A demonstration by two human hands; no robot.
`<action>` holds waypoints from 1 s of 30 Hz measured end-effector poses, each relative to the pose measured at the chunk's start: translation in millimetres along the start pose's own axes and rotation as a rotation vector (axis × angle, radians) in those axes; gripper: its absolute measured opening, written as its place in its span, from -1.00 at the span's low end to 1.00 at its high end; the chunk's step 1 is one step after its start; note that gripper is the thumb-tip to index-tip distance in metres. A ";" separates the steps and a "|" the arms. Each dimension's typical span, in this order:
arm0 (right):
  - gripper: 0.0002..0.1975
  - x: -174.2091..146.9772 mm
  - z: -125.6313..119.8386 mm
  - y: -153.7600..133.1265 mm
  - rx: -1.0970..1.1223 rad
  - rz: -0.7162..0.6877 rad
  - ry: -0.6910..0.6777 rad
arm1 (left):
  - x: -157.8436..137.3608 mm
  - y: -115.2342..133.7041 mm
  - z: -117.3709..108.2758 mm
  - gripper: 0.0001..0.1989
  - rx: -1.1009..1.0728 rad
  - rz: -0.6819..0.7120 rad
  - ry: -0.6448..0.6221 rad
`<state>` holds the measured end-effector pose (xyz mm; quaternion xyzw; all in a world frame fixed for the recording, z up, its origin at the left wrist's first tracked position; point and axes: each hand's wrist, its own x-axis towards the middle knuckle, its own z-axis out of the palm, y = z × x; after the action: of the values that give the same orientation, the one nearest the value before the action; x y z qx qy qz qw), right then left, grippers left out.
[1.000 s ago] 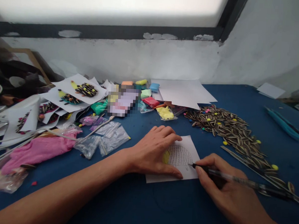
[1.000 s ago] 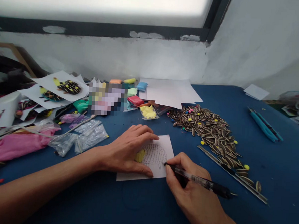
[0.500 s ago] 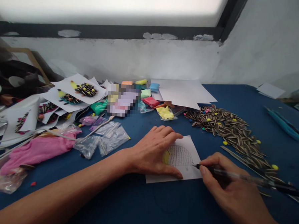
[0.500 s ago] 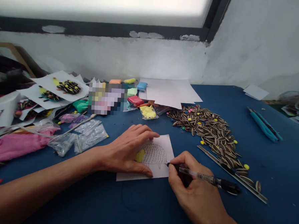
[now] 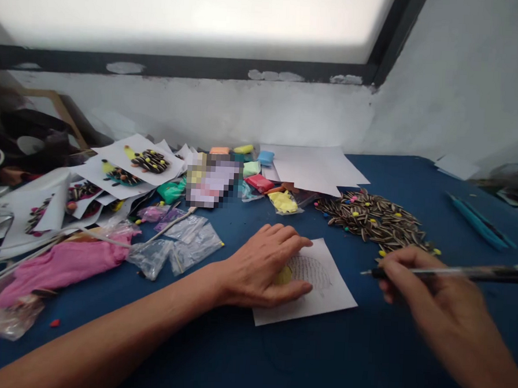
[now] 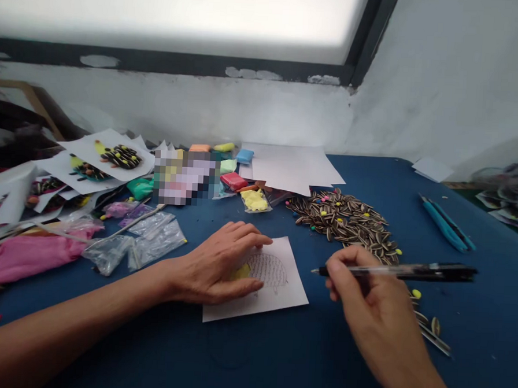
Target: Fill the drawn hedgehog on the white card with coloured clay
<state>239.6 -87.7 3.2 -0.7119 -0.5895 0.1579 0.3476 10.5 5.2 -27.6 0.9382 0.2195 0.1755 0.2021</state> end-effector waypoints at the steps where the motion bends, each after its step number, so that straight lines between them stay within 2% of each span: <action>1: -0.64 2.7 -3.7 0.8 0.000 0.013 0.014 | -0.4 0.0 0.1 -0.52 0.001 0.005 0.000; 7: -0.71 10.2 -10.9 11.1 -0.230 -0.011 -0.171 | -0.6 -0.1 1.7 -0.50 -0.036 -0.008 0.047; 11: -0.74 8.8 -8.8 20.0 -0.352 -0.078 -0.264 | 3.5 2.0 -1.0 -0.74 -0.096 -0.028 0.218; 13: -0.72 8.5 -9.2 21.9 -0.415 -0.093 -0.318 | 5.5 2.4 -4.3 -0.77 -0.167 -0.042 0.298; 18: -0.67 11.4 -12.1 22.9 -0.498 -0.068 -0.437 | 7.1 2.1 -15.4 -0.77 -0.404 -0.206 0.336; 21: -0.62 12.3 -12.4 28.0 -0.534 -0.050 -0.430 | 7.1 2.7 -21.5 -0.86 -0.559 -0.275 0.313; 25: -0.61 10.5 -13.0 30.3 -0.615 -0.038 -0.350 | 8.6 2.6 -26.7 -0.74 -0.701 -0.307 0.309; 28: -0.64 11.5 -13.3 14.6 -0.648 -0.061 -0.200 | 10.8 0.8 -28.4 -0.77 -0.750 -0.297 0.324; 30: -0.66 15.1 -10.5 -4.5 -0.583 -0.163 -0.113 | 12.4 -0.2 -28.5 -0.86 -0.787 -0.289 0.317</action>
<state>246.8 -76.3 16.5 -0.7221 -0.6835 -0.0069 0.1067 9.1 19.9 -0.3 0.7110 0.2933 0.3572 0.5299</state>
